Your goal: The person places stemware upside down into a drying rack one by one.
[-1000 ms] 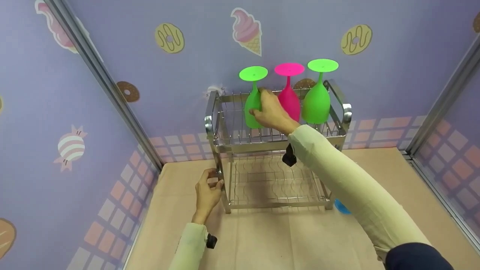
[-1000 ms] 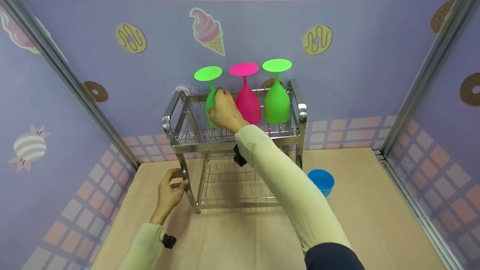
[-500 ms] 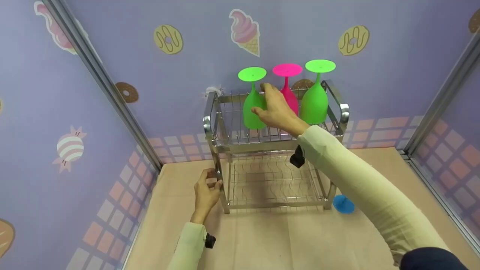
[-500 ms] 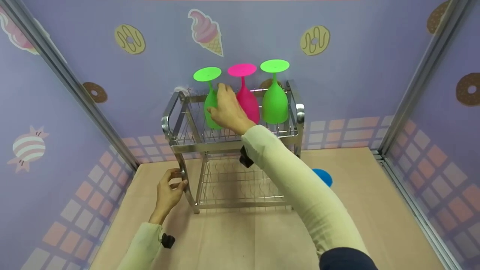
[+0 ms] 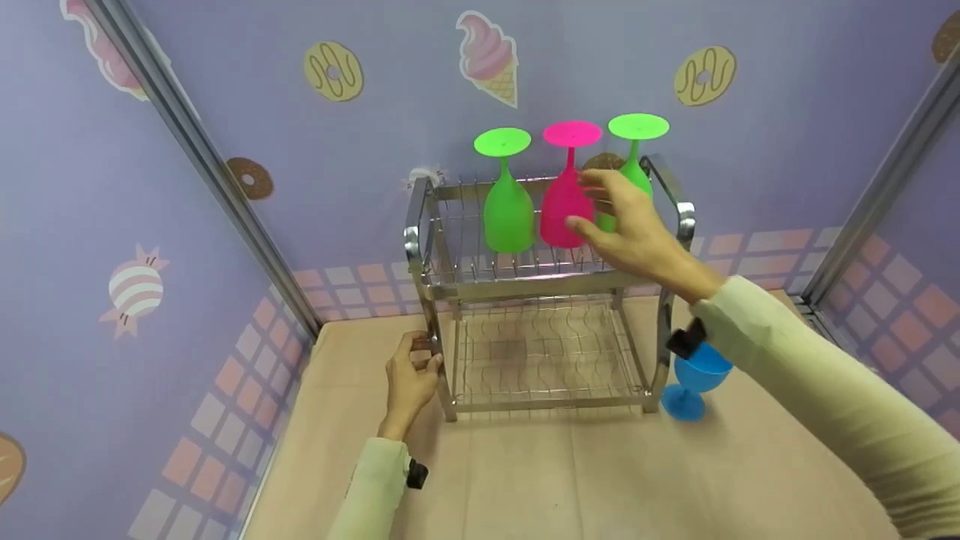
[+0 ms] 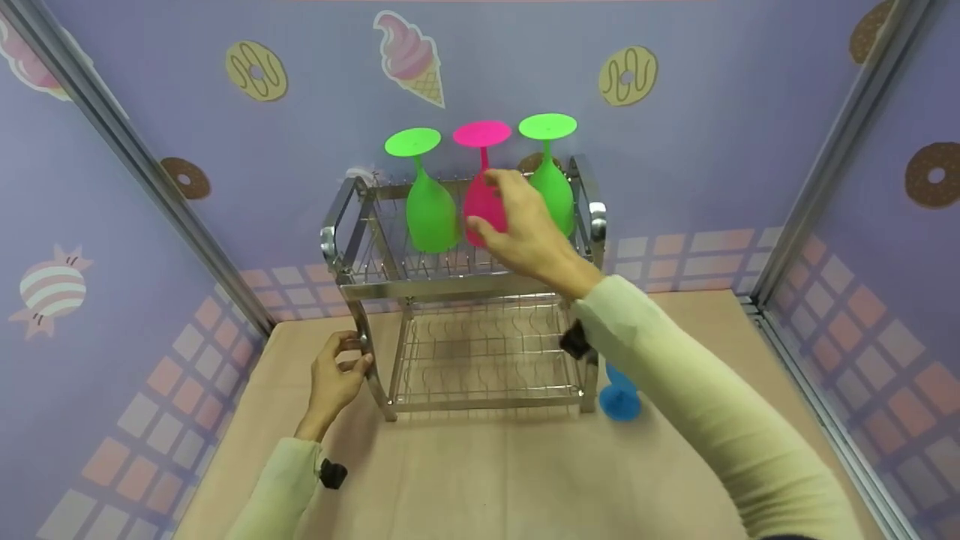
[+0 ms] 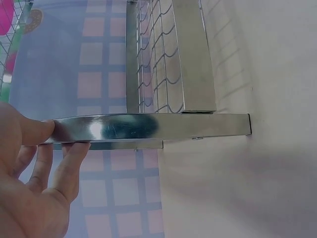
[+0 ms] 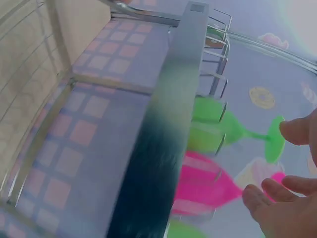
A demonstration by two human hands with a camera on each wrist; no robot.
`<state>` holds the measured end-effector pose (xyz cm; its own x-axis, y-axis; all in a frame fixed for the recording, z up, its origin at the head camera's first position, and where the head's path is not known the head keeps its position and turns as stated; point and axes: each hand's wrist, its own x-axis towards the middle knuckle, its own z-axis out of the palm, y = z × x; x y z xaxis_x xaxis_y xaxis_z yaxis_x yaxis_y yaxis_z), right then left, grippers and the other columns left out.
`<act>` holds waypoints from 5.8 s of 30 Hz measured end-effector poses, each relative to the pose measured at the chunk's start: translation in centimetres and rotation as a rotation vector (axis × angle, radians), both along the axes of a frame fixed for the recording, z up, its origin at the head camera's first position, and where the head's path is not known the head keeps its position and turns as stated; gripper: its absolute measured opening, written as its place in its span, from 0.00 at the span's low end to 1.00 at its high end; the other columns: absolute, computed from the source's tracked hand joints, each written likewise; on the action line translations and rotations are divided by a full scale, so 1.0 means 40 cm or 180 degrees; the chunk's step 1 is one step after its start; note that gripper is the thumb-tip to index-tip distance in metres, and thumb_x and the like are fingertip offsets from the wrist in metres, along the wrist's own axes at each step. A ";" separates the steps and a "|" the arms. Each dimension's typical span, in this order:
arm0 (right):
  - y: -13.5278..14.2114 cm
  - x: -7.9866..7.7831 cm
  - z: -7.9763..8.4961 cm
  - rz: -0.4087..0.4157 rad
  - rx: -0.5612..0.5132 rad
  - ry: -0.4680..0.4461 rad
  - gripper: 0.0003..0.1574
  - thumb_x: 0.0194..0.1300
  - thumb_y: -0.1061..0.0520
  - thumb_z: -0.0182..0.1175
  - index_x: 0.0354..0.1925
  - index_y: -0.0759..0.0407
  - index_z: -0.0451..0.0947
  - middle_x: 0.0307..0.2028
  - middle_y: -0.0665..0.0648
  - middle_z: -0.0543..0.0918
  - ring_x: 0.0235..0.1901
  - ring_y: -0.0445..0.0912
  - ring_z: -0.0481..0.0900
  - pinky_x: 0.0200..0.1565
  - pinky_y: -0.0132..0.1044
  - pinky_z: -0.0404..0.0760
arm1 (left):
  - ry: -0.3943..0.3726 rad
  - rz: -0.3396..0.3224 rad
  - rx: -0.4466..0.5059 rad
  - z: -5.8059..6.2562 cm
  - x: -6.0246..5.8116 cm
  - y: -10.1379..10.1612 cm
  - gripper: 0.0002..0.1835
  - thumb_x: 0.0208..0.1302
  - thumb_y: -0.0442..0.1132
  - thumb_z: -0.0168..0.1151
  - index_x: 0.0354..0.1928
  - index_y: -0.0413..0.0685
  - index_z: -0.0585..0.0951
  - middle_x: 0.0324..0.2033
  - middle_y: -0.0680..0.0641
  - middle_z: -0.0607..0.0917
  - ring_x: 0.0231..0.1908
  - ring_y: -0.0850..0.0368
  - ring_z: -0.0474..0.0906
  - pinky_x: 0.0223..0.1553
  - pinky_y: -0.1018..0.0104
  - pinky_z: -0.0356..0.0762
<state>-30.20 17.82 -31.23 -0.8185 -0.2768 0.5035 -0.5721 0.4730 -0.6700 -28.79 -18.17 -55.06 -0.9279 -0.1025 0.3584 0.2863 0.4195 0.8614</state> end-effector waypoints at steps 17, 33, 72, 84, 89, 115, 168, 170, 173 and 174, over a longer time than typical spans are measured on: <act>0.274 0.148 -0.166 -0.0498 -0.0048 0.0414 0.35 0.67 0.67 0.73 0.68 0.69 0.72 0.64 0.68 0.80 0.64 0.63 0.80 0.67 0.22 0.75 | -0.0073 0.0068 0.0024 -0.004 0.005 -0.001 0.23 0.65 0.21 0.68 0.60 0.40 0.79 0.51 0.36 0.86 0.46 0.37 0.90 0.49 0.52 0.92; 0.465 0.219 -0.498 -0.1293 -0.0249 -0.0271 0.41 0.67 0.56 0.76 0.71 0.67 0.71 0.66 0.70 0.79 0.58 0.29 0.75 0.58 0.10 0.71 | 0.0001 0.0119 -0.0030 -0.002 -0.003 0.004 0.21 0.64 0.20 0.68 0.58 0.39 0.80 0.50 0.35 0.88 0.48 0.37 0.89 0.50 0.48 0.92; 0.428 0.200 -0.800 -0.1150 -0.0895 -0.1799 0.71 0.68 0.56 0.75 0.85 0.67 0.33 0.82 0.79 0.48 0.79 0.79 0.50 0.76 0.75 0.58 | 0.0025 0.0084 -0.0006 0.000 -0.001 0.006 0.21 0.63 0.18 0.68 0.57 0.37 0.80 0.49 0.36 0.87 0.51 0.37 0.87 0.51 0.52 0.92; 0.443 0.212 -0.696 -0.1218 -0.0998 -0.1346 0.65 0.67 0.61 0.75 0.85 0.65 0.43 0.80 0.75 0.58 0.78 0.75 0.59 0.75 0.68 0.63 | -0.0048 0.0085 -0.0025 0.012 0.010 0.009 0.20 0.65 0.21 0.68 0.57 0.37 0.81 0.49 0.35 0.87 0.48 0.37 0.89 0.51 0.50 0.92; 0.436 0.231 -0.645 -0.1156 -0.0859 -0.0911 0.59 0.63 0.66 0.76 0.81 0.68 0.53 0.73 0.67 0.68 0.71 0.41 0.72 0.72 0.30 0.72 | -0.0149 0.0106 -0.0001 0.016 0.016 0.005 0.21 0.65 0.24 0.70 0.59 0.40 0.80 0.53 0.35 0.87 0.49 0.37 0.89 0.52 0.49 0.91; 0.266 0.332 -0.429 -0.0721 -0.0105 0.0571 0.60 0.32 0.73 0.88 0.68 0.63 0.79 0.59 0.60 0.85 0.57 0.26 0.78 0.61 0.14 0.73 | 0.0290 -0.1005 -0.0185 0.155 0.168 0.132 0.27 0.70 0.41 0.74 0.67 0.46 0.78 0.61 0.41 0.85 0.57 0.38 0.86 0.58 0.40 0.87; 0.073 0.374 -0.451 -0.0196 -0.0232 0.1374 0.26 0.55 0.64 0.82 0.52 0.60 0.85 0.47 0.56 0.86 0.44 0.49 0.86 0.53 0.22 0.82 | 0.0329 -0.1837 0.0347 0.196 0.240 0.303 0.37 0.59 0.45 0.79 0.68 0.50 0.73 0.63 0.39 0.78 0.58 0.43 0.85 0.53 0.57 0.90; 0.066 0.374 -0.458 -0.0181 -0.0541 0.0921 0.36 0.48 0.72 0.81 0.56 0.60 0.83 0.49 0.57 0.87 0.46 0.48 0.86 0.51 0.26 0.85 | 0.0284 -0.1838 0.0340 0.196 0.242 0.307 0.37 0.59 0.46 0.78 0.68 0.50 0.72 0.63 0.37 0.77 0.57 0.42 0.85 0.52 0.56 0.91; 0.054 0.377 -0.456 -0.0080 -0.1117 0.0075 0.39 0.55 0.75 0.76 0.64 0.63 0.79 0.57 0.61 0.84 0.52 0.47 0.87 0.54 0.33 0.89 | 0.0223 -0.1832 0.0322 0.197 0.247 0.314 0.38 0.57 0.47 0.77 0.67 0.48 0.70 0.63 0.37 0.76 0.56 0.41 0.84 0.49 0.57 0.91; 0.050 0.380 -0.453 -0.0040 -0.1317 -0.0209 0.39 0.59 0.75 0.74 0.67 0.64 0.77 0.61 0.63 0.83 0.55 0.47 0.87 0.56 0.34 0.89 | 0.0209 -0.1834 0.0319 0.197 0.248 0.317 0.38 0.57 0.48 0.76 0.66 0.47 0.70 0.62 0.37 0.76 0.56 0.41 0.84 0.49 0.57 0.92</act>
